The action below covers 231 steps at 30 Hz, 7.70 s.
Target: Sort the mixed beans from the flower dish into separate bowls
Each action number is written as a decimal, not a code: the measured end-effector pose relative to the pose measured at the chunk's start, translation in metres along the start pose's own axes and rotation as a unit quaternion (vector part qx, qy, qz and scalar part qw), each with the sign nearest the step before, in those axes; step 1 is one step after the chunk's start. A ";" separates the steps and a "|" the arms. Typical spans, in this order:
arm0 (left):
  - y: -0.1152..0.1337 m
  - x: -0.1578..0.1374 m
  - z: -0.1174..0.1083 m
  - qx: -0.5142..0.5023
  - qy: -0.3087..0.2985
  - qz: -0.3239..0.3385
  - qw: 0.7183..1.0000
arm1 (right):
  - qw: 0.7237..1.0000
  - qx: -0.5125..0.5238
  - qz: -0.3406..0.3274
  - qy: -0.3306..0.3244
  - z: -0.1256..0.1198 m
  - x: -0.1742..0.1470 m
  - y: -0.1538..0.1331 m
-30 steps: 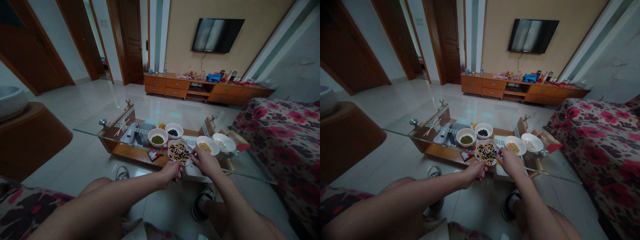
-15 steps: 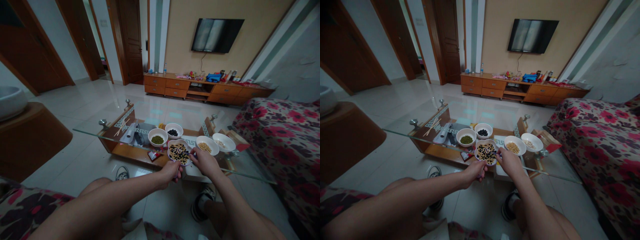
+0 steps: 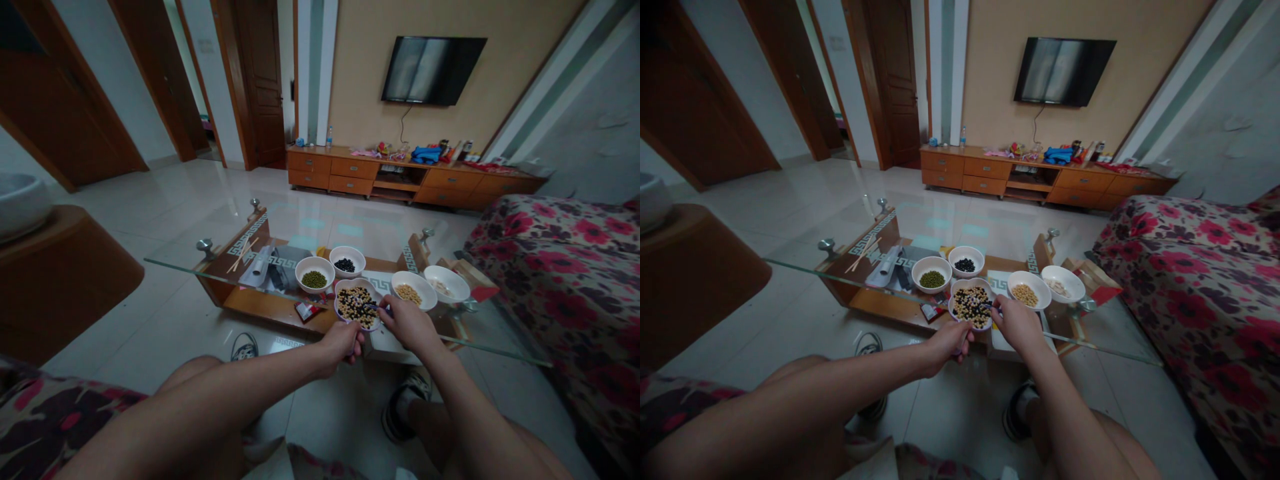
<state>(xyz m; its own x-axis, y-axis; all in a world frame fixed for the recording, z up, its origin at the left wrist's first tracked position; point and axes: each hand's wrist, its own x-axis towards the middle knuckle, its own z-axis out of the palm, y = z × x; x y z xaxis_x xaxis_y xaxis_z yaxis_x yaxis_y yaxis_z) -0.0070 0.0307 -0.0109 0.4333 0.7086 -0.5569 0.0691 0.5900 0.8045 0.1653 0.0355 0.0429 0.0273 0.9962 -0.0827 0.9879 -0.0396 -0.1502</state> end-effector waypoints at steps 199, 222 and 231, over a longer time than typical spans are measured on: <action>0.004 -0.005 0.001 0.009 -0.003 -0.001 1.000 | 0.999 0.003 0.025 0.024 0.011 0.001 -0.016; 0.004 -0.004 0.000 0.003 -0.004 -0.001 1.000 | 0.997 0.018 0.041 0.065 0.002 -0.001 -0.014; 0.003 -0.002 0.001 0.007 -0.002 -0.010 1.000 | 0.962 -0.001 0.230 0.148 -0.019 -0.006 0.008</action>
<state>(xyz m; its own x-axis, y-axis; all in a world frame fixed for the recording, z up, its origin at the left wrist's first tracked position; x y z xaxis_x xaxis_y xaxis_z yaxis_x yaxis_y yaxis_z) -0.0070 0.0309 -0.0076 0.4353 0.6952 -0.5721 0.0908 0.5983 0.7961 0.1756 0.0309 0.0614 0.5035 0.8519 0.1442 0.8612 -0.4814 -0.1627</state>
